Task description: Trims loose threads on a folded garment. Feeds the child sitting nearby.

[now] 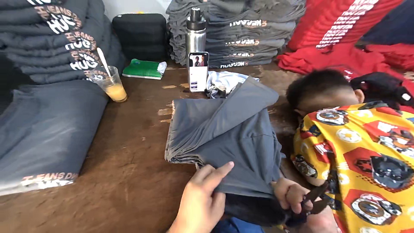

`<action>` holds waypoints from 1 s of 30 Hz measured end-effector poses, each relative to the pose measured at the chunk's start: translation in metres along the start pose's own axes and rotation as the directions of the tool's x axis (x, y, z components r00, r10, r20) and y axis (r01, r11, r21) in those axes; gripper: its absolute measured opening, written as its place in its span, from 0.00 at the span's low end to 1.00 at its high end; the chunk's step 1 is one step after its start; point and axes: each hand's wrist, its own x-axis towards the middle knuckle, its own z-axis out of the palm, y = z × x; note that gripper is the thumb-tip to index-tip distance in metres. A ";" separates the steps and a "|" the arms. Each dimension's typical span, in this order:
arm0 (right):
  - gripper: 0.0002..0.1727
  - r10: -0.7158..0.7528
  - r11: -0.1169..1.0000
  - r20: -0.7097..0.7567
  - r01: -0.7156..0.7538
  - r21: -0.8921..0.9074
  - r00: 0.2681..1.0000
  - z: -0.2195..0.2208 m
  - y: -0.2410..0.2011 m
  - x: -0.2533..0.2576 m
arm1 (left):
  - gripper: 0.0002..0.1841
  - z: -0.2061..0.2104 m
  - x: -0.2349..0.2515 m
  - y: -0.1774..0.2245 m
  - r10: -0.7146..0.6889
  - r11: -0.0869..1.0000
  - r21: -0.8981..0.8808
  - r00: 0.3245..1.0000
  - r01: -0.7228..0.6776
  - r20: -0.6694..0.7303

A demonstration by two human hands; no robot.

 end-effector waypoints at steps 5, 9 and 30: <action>0.23 0.124 0.986 0.031 -0.120 -0.115 0.992 -0.006 0.000 -0.002 | 0.19 -0.077 0.040 -0.005 -0.315 0.658 -0.750 0.878 -0.073 -0.362; 0.21 0.148 0.953 0.130 -0.106 -0.284 0.980 -0.003 0.006 -0.006 | 0.17 -0.085 0.033 -0.006 -0.239 0.755 -0.644 0.862 -0.124 -0.447; 0.27 0.407 0.527 0.163 -0.085 -0.845 0.899 0.049 0.013 0.057 | 0.13 -0.013 -0.014 -0.031 -0.324 0.900 -0.346 0.938 0.265 -0.122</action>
